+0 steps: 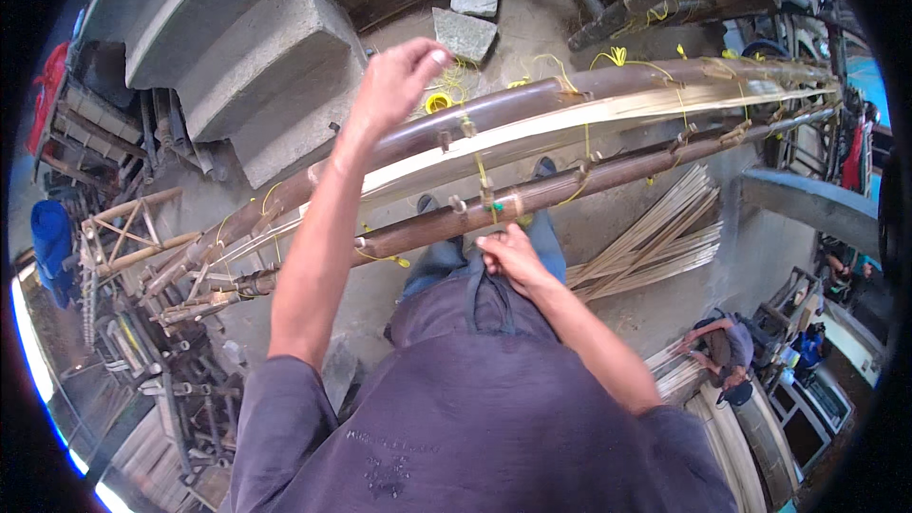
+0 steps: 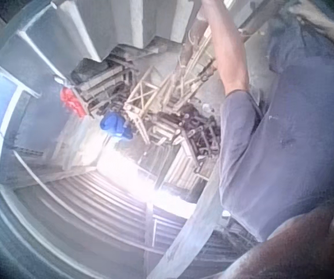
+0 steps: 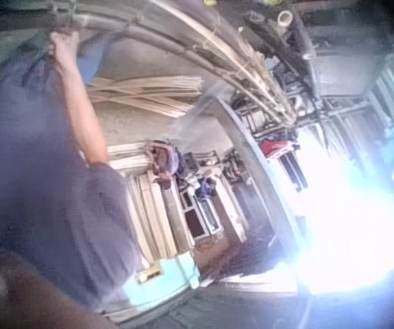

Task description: The person repeatedly picks up thin wooden sticks from the floor and secures them to a horizontal bamboo frame using yellow string. They wrap and tie the string at multiple points along the frame, then return to the floor to retrieve more sticks and repeat the process.

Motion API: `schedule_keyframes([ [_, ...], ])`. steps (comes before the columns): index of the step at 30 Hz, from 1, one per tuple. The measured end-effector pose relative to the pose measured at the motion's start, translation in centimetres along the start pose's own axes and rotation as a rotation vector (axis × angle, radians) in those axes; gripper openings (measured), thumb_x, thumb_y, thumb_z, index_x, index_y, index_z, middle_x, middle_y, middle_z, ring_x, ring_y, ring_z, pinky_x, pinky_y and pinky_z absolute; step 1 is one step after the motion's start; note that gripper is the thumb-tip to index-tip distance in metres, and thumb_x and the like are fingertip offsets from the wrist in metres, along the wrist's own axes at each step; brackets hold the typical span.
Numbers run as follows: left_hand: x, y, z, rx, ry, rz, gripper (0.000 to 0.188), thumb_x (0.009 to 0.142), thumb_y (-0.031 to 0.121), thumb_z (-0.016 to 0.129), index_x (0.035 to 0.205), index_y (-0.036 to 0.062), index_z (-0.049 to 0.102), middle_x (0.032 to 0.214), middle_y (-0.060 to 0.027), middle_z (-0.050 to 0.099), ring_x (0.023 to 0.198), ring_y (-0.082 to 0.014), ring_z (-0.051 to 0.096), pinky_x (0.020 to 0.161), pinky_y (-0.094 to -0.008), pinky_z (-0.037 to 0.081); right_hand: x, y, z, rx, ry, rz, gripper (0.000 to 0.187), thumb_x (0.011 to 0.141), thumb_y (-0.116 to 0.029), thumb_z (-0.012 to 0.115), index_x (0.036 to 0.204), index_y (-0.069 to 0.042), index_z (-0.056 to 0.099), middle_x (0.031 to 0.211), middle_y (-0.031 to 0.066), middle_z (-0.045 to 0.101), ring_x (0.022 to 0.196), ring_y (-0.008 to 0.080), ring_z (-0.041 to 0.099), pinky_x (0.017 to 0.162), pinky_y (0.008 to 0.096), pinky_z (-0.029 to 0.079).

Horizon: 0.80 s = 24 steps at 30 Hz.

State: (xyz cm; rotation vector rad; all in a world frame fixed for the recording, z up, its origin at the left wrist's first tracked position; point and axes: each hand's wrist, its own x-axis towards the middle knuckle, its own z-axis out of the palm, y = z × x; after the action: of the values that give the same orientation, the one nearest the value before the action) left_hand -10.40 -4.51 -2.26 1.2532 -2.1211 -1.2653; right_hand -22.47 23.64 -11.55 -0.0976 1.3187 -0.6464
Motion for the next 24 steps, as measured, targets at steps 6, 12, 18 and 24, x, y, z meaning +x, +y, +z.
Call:
schedule_keyframes([
  [6,-10.6,1.4,1.1,-0.15,-0.059,0.484,0.025,0.089,0.016,0.058,0.112,0.0068,0.063,0.106,-0.0134,0.065,0.1,-0.0263,0.063,0.087,-0.0359,0.048,-14.5,-21.3,7.3,-1.443,0.057,-1.069,0.016,0.086,-0.017,0.06,0.09,-0.005,0.069,0.076,0.0138,0.063,0.074,0.0262,0.065,0.071,0.0397,0.051],
  [12,-11.9,0.8,1.0,-0.8,0.01,0.063,0.034,0.099,0.03,0.047,0.101,-0.0005,0.06,0.099,-0.0113,0.065,0.101,-0.0195,0.062,0.09,-0.0331,0.047,0.3,-30.4,11.6,-1.371,-0.052,-0.911,0.041,0.092,-0.033,0.048,0.115,-0.003,0.062,0.11,0.0198,0.061,0.101,0.0304,0.06,0.087,0.0393,0.047],
  [18,-10.2,1.8,2.5,-0.932,0.123,0.058,0.043,0.102,0.038,0.038,0.083,0.0042,0.057,0.077,-0.0028,0.057,0.071,-0.0079,0.046,0.076,-0.0255,0.044,11.5,-24.6,5.6,-0.229,-0.105,-0.845,0.037,0.096,-0.035,0.039,0.082,-0.007,0.059,0.063,0.0051,0.06,0.052,0.0219,0.055,0.048,0.0333,0.041],
  [24,-7.8,4.6,2.1,-0.719,0.066,-0.006,0.041,0.102,0.034,0.035,0.073,0.0065,0.042,0.07,0.0012,0.037,0.062,-0.0096,0.034,0.081,-0.0314,0.048,-5.8,-12.2,4.4,-0.991,-0.692,-0.845,0.033,0.093,-0.028,0.048,0.077,0.001,0.053,0.066,0.0189,0.055,0.069,0.0359,0.059,0.072,0.0448,0.05],
])
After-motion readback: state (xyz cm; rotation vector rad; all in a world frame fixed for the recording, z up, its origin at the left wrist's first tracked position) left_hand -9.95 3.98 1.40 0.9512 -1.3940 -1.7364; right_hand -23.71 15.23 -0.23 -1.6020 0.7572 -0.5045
